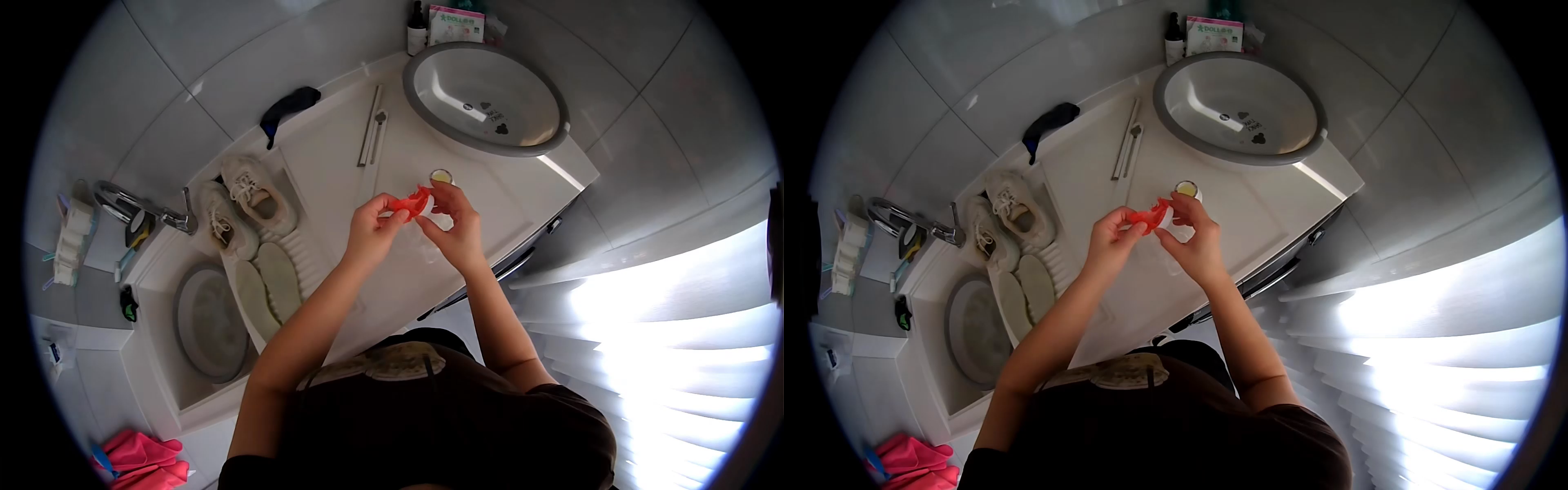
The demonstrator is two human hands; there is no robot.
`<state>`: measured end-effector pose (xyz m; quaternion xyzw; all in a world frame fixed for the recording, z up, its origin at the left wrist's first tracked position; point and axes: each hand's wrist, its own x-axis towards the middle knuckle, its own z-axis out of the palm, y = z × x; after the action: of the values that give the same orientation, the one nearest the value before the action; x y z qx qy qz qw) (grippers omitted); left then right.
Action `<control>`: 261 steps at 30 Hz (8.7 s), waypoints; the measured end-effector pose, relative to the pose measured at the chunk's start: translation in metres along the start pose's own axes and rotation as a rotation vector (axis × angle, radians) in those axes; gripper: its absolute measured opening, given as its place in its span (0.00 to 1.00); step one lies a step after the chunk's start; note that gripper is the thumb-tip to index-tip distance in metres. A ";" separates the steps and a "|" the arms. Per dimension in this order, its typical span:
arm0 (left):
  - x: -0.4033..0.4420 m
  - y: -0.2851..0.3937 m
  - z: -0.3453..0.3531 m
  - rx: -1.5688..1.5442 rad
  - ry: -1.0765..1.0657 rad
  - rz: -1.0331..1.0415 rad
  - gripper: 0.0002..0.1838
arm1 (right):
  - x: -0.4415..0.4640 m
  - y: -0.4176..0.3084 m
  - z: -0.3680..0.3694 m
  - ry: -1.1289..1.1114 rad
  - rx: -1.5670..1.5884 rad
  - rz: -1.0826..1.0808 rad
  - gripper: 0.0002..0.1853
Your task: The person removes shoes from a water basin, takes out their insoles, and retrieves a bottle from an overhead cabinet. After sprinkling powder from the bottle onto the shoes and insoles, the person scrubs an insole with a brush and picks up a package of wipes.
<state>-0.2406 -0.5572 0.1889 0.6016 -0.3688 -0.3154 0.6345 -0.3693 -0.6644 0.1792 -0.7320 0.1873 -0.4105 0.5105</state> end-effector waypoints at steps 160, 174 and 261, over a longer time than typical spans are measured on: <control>-0.025 -0.017 -0.009 0.177 0.179 0.024 0.13 | -0.024 -0.017 0.032 -0.098 -0.254 0.007 0.10; -0.002 -0.040 0.001 0.645 -0.053 0.164 0.13 | -0.018 0.032 0.005 -0.007 -0.234 0.091 0.10; -0.162 -0.050 -0.251 0.055 0.673 -0.221 0.06 | 0.249 0.010 0.396 -0.865 -0.564 -0.342 0.33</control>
<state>-0.1113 -0.2914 0.1237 0.7249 -0.0802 -0.1563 0.6661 0.0932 -0.6064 0.2159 -0.9627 -0.0585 -0.0828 0.2508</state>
